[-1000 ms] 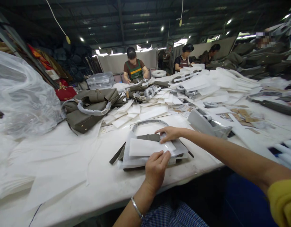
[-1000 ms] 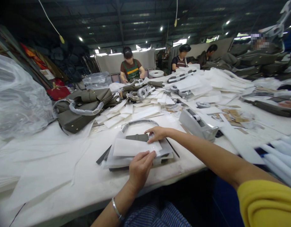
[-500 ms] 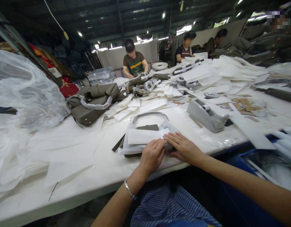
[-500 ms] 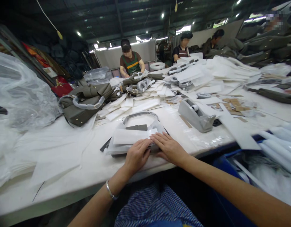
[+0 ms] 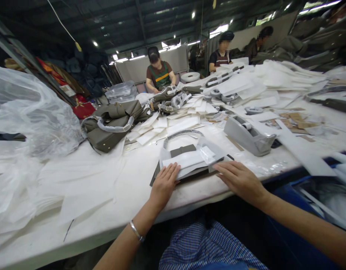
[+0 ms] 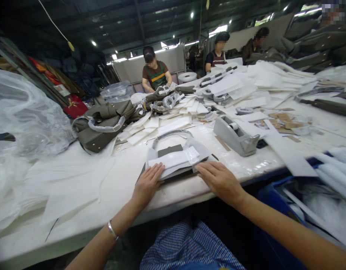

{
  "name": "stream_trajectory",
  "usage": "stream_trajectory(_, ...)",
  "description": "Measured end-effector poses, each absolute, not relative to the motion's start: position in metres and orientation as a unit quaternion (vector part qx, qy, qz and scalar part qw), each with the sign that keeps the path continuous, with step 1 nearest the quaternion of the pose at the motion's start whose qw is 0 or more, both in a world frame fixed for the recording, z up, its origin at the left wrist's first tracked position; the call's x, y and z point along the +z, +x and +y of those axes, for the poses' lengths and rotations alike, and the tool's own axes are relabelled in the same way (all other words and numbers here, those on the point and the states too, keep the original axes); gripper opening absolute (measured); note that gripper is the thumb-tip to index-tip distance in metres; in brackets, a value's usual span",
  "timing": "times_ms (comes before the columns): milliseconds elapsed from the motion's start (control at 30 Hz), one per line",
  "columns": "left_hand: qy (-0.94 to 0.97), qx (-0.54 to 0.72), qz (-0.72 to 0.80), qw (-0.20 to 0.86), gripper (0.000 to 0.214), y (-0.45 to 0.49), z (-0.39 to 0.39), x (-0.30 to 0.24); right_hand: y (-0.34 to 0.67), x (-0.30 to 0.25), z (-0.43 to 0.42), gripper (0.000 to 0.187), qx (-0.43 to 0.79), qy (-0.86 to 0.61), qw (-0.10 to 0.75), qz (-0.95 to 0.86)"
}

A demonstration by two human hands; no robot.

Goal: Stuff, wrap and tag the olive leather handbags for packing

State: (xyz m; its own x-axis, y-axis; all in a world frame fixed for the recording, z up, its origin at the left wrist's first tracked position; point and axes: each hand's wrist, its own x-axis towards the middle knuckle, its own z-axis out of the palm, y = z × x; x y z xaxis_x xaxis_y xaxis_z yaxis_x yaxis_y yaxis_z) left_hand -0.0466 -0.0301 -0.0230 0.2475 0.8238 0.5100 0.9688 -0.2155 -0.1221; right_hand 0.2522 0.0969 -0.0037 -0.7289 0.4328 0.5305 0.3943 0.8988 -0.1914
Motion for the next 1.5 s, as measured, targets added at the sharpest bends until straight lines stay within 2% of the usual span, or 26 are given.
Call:
stream_trajectory(200, -0.757, -0.203, -0.595, 0.178, 0.054, -0.047, -0.032, -0.028, 0.226, -0.023, 0.064, 0.039, 0.492, -0.362, 0.25, -0.751)
stream_trajectory(300, -0.753, -0.211, -0.601, 0.164, 0.059, -0.044, -0.035, -0.025, 0.21, -0.022, 0.063, 0.039, 0.589, -0.364, 0.283, -0.664)
stream_trajectory(400, -0.737, -0.226, -0.615, 0.166, 0.075, -0.044, -0.037, -0.027, 0.197, -0.011, 0.055, 0.037, 0.592, -0.351, 0.339, -0.642)
stream_trajectory(500, -0.695, -0.255, -0.645, 0.187, 0.081, -0.049, -0.037, -0.034, 0.189, 0.008, 0.053, 0.028, 0.569, -0.29, 0.383, -0.667)
stream_trajectory(600, -0.658, -0.283, -0.672, 0.19, 0.084, -0.055, -0.037, -0.04, 0.2, 0.023, 0.076, 0.019, 0.416, -0.233, 0.396, -0.784)
stream_trajectory(667, -0.646, -0.298, -0.678, 0.183, 0.084, -0.057, -0.037, -0.042, 0.22, 0.023, 0.107, 0.021, 0.244, -0.251, 0.386, -0.853)
stream_trajectory(733, -0.638, -0.313, -0.681, 0.177, 0.083, -0.056, -0.037, -0.042, 0.246, 0.016, 0.141, 0.028, 0.112, -0.323, 0.333, -0.879)
stream_trajectory(833, -0.611, -0.34, -0.695, 0.169, 0.083, -0.056, -0.037, -0.04, 0.282, -0.003, 0.182, 0.039, 0.045, -0.423, 0.248, -0.87)
stream_trajectory(900, -0.588, -0.356, -0.708, 0.166, 0.083, -0.056, -0.037, -0.038, 0.297, -0.015, 0.198, 0.037, 0.044, -0.453, 0.227, -0.861)
stream_trajectory(1100, -0.567, -0.375, -0.718, 0.151, 0.082, -0.059, -0.037, -0.039, 0.304, -0.019, 0.216, 0.017, 0.065, -0.499, 0.197, -0.842)
stream_trajectory(1300, -0.56, -0.375, -0.725, 0.143, 0.082, -0.057, -0.037, -0.038, 0.287, 0.011, 0.205, 0.027, 0.069, -0.509, 0.224, -0.828)
stream_trajectory(1400, -0.552, -0.378, -0.729, 0.145, 0.083, -0.057, -0.036, -0.037, 0.27, 0.024, 0.167, 0.024, 0.13, -0.431, 0.202, -0.87)
stream_trajectory(1500, -0.551, -0.378, -0.73, 0.141, 0.084, -0.057, -0.037, -0.037, 0.255, 0.032, 0.129, 0.021, 0.283, -0.345, 0.106, -0.889)
